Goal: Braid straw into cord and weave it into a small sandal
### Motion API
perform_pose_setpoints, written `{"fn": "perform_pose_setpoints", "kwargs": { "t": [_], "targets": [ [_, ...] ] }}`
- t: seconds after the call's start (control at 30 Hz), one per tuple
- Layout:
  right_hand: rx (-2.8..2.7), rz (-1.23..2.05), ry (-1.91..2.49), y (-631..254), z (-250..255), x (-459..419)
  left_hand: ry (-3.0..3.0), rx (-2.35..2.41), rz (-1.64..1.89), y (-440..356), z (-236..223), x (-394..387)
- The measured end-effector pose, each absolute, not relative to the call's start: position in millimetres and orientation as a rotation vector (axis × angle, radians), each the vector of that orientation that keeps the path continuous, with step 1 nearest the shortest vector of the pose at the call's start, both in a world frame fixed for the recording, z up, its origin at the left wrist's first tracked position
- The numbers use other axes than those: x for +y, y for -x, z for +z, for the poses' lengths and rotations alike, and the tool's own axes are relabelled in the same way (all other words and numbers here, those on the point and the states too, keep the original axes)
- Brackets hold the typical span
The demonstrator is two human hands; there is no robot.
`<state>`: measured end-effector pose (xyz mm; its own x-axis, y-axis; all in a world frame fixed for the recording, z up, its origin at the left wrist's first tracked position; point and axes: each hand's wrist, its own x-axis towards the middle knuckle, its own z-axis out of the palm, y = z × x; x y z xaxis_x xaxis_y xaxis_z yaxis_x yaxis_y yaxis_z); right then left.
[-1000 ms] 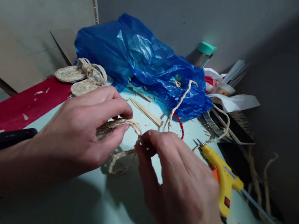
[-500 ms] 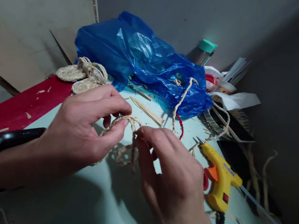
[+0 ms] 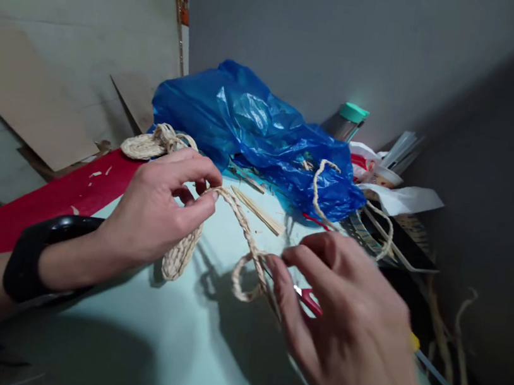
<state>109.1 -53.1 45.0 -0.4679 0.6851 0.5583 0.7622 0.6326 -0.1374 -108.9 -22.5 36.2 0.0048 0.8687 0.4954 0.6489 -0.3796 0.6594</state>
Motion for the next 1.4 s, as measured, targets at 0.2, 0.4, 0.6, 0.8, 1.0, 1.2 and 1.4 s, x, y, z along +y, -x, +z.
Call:
{"fn": "perform_pose_setpoints", "kwargs": {
  "t": [0.2, 0.4, 0.6, 0.8, 1.0, 1.2, 1.4],
  "targets": [
    [-2.564, -0.45, 1.226, -144.9, 42.7, -34.3, -1.953, 1.657, 1.348, 116.1, 34.5, -11.7],
    [-2.396, -0.106, 1.339, -130.2, 24.5, -29.4, -1.981, 1.57, 1.316, 103.6, 25.7, -19.3],
    [-2.117, 0.494, 1.22, -81.4, 32.9, -50.2, -1.964, 1.444, 1.297, 87.9, 21.9, -36.6],
    [-2.066, 0.346, 1.192, -81.4, 21.9, -55.8, -2.026, 1.453, 1.246, 88.1, 22.7, -37.9],
    [-2.089, 0.128, 1.211, -77.0, 18.6, -59.6, -2.02, 1.476, 1.241, 88.6, 20.4, -34.4],
    [-1.986, 0.217, 1.307, -68.8, 15.8, -63.4, -1.978, 1.489, 1.226, 85.8, 20.3, -37.7],
    [-1.988, 0.33, 1.287, -68.6, 13.8, -59.5, -1.906, 1.478, 1.255, 85.0, 18.3, -39.9]
  ]
}}
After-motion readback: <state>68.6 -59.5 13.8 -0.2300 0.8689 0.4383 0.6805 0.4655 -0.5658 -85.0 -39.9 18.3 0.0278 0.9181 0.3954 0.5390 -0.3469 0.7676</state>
